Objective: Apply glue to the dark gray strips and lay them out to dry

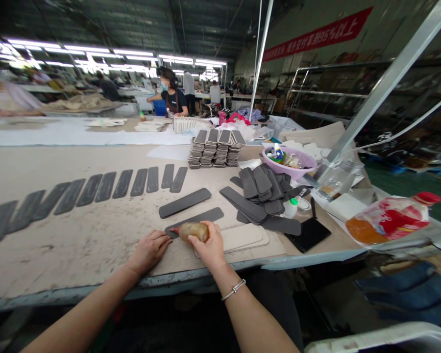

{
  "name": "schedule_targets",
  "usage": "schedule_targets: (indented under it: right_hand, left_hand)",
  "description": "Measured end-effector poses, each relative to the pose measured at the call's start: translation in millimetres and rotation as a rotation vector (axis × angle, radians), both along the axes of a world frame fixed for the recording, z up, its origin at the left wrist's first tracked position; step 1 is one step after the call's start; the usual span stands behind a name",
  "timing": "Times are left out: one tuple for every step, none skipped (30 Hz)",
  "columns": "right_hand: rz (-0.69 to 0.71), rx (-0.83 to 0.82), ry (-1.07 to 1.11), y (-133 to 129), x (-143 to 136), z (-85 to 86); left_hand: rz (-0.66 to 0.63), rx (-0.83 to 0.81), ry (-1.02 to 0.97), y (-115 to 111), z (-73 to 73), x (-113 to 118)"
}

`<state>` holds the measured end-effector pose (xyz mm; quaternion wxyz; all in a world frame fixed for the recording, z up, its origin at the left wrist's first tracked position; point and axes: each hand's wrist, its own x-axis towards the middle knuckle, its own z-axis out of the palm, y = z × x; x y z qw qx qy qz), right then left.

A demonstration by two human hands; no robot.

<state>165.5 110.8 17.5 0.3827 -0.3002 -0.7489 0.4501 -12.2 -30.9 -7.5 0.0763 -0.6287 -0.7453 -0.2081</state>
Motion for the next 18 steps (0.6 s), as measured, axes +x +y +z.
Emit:
schedule_targets:
  right_hand:
    - [-0.002, 0.019, -0.011, 0, 0, 0.2]
    - [-0.011, 0.037, -0.020, 0, 1, 0.7]
    - [-0.024, 0.056, -0.029, 2, 2, 1.2]
    - [-0.041, 0.074, -0.038, 4, 4, 1.9]
    - [-0.063, 0.091, -0.047, 8, 6, 2.6]
    - [-0.086, 0.104, -0.056, 11, 9, 3.3]
    - [-0.110, 0.113, -0.064, 16, 12, 4.1]
    - [-0.132, 0.118, -0.074, 20, 15, 4.8]
    - [-0.153, 0.119, -0.085, 24, 19, 5.6]
    - [-0.176, 0.121, -0.096, 29, 22, 6.5]
    - [-0.198, 0.127, -0.106, 33, 26, 7.3]
    - [-0.220, 0.137, -0.114, 37, 29, 8.2]
    - [-0.243, 0.153, -0.119, 41, 32, 9.0]
    - [-0.268, 0.168, -0.122, 44, 35, 9.9]
    - [-0.296, 0.183, -0.124, 48, 38, 10.6]
    - [-0.324, 0.195, -0.128, 52, 40, 11.4]
    - [-0.354, 0.203, -0.135, 55, 43, 12.0]
    - [-0.384, 0.208, -0.145, 59, 45, 12.6]
  left_hand:
    - [0.002, 0.000, 0.007, 0, -0.1, 0]
    - [0.002, 0.001, 0.013, 0, -0.3, 0]
    - [0.003, 0.003, 0.020, 0, -0.4, 0]
    - [0.005, 0.007, 0.027, 0, -0.7, 0]
    - [0.007, 0.008, 0.034, 0, -1.0, 0]
    - [0.010, 0.009, 0.039, 0, -1.5, -1]
    - [0.012, 0.010, 0.043, 0, -1.9, -1]
    - [0.013, 0.010, 0.046, 0, -2.3, -1]
    - [0.012, 0.012, 0.047, 0, -2.6, -2]
    - [0.010, 0.015, 0.047, 0, -2.7, -2]
    - [0.007, 0.020, 0.047, 0, -2.5, -1]
    - [0.004, 0.027, 0.046, 0, -2.0, -1]
    - [0.002, 0.033, 0.044, 0, -1.4, 0]
    - [0.002, 0.038, 0.042, 0, -0.7, 0]
    - [0.003, 0.040, 0.038, 0, -0.1, 1]
    - [0.006, 0.041, 0.034, 1, 0.4, 1]
    - [0.011, 0.040, 0.032, 1, 0.6, 1]
    - [0.015, 0.040, 0.032, 1, 0.7, 1]
